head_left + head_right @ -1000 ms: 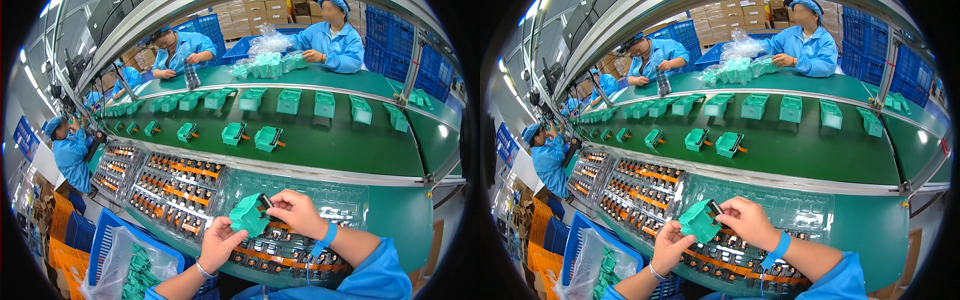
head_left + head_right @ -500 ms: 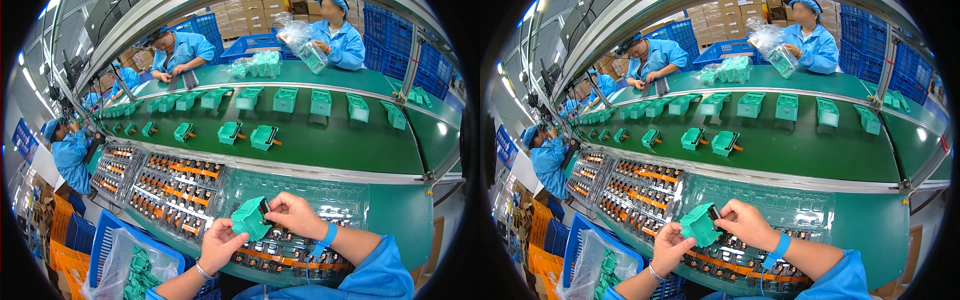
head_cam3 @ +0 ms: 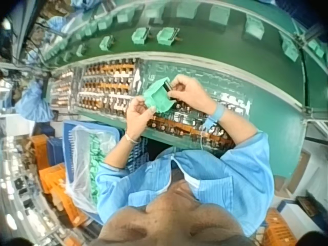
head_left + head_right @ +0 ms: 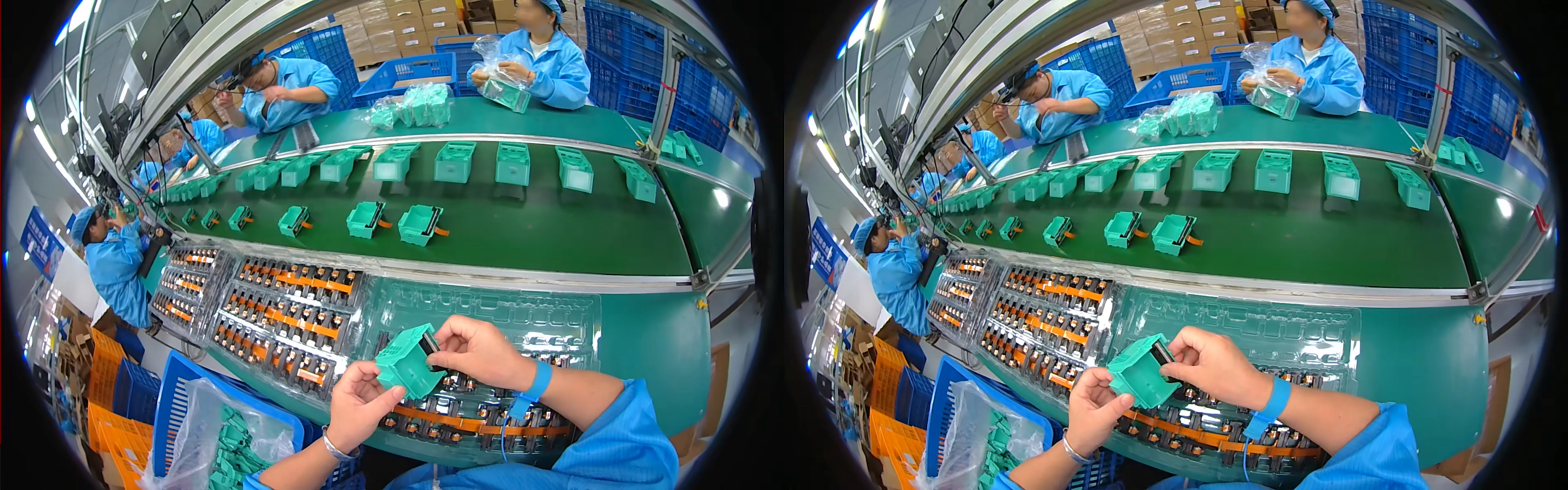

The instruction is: The person assembles electronic components into green plastic housings by hand.

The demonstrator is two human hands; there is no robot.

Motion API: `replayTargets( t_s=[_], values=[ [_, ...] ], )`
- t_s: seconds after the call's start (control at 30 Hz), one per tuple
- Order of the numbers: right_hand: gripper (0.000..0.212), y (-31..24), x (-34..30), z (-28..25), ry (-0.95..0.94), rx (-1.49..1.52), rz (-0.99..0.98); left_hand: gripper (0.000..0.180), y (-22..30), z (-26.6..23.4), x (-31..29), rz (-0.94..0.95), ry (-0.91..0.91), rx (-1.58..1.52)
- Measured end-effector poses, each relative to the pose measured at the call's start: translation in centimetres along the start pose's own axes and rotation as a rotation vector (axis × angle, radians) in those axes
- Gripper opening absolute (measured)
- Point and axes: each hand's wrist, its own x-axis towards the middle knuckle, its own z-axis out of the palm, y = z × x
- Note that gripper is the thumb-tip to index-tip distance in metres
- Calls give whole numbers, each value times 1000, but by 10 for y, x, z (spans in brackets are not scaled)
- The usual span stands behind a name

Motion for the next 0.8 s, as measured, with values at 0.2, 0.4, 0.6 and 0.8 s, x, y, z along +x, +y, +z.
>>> replayTargets(
  t_s=[0.2,0.4,0.6,0.8],
  values=[
    [20,-7,-1,-6,-3,-74,-503,29,1,0,-1,131,-31,-27],
    [29,-15,-2,-10,-130,-129,-776,42,9,8,4,274,-184,242],
    [29,-16,-4,-13,-163,-196,-790,27,14,8,5,299,-178,472],
    [24,-15,-6,-17,-257,-211,-723,18,11,14,8,298,-109,424]
  ],
)
